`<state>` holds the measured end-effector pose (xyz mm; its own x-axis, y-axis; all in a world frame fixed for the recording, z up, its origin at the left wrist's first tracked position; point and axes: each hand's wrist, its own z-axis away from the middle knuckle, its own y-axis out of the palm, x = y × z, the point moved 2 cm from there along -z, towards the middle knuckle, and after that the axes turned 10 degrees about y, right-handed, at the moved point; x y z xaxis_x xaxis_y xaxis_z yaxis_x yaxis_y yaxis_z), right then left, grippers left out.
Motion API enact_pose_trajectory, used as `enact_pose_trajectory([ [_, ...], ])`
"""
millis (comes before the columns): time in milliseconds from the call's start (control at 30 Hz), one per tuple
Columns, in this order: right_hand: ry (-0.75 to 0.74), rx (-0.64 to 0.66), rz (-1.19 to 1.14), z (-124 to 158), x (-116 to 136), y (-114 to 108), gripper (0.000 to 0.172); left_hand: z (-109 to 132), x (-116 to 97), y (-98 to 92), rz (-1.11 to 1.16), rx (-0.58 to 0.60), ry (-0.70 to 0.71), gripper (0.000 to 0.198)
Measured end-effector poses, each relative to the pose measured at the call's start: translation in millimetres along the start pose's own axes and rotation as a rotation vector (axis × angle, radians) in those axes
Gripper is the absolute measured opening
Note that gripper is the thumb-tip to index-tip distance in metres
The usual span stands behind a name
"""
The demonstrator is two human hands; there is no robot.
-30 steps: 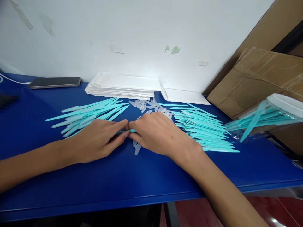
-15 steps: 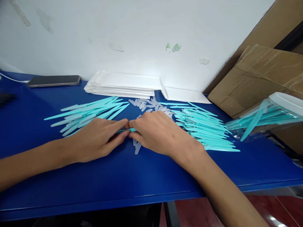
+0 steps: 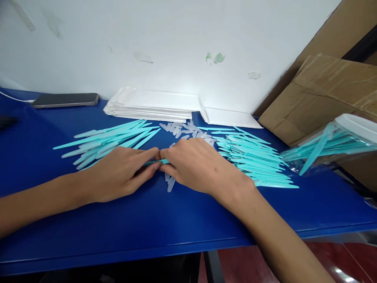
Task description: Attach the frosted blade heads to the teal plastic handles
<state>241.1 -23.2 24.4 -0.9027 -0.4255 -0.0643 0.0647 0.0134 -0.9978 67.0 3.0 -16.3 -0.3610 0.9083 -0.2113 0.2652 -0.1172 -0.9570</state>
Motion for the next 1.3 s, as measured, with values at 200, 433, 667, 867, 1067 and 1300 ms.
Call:
enact_pose_trajectory([
  [200, 0.004, -0.010, 0.013, 0.5, -0.2, 0.2, 0.023, 1.2, 0.2, 0.3, -0.002, 0.000, 0.003, 0.020],
  [433, 0.013, 0.007, 0.030, 0.6, -0.7, 0.5, 0.025, 0.2, 0.0, 0.5, -0.031, 0.006, 0.002, 0.021],
  [667, 0.019, 0.025, 0.037, 1.4, -0.9, 0.7, 0.027, -0.9, -0.5, 0.4, -0.047, 0.003, 0.003, 0.019],
  [867, 0.014, 0.019, 0.023, 0.9, -1.9, 0.6, 0.025, 0.0, 0.4, 0.6, -0.042, 0.010, -0.009, 0.019],
  [1067, 0.010, 0.014, 0.019, 0.6, -1.6, -0.8, 0.023, -0.4, -0.1, 0.7, -0.041, 0.013, -0.005, 0.018],
  [1300, -0.022, -0.024, 0.021, -0.3, -1.6, -1.1, 0.022, 0.8, -0.5, 0.7, -0.006, 0.010, 0.002, 0.020],
])
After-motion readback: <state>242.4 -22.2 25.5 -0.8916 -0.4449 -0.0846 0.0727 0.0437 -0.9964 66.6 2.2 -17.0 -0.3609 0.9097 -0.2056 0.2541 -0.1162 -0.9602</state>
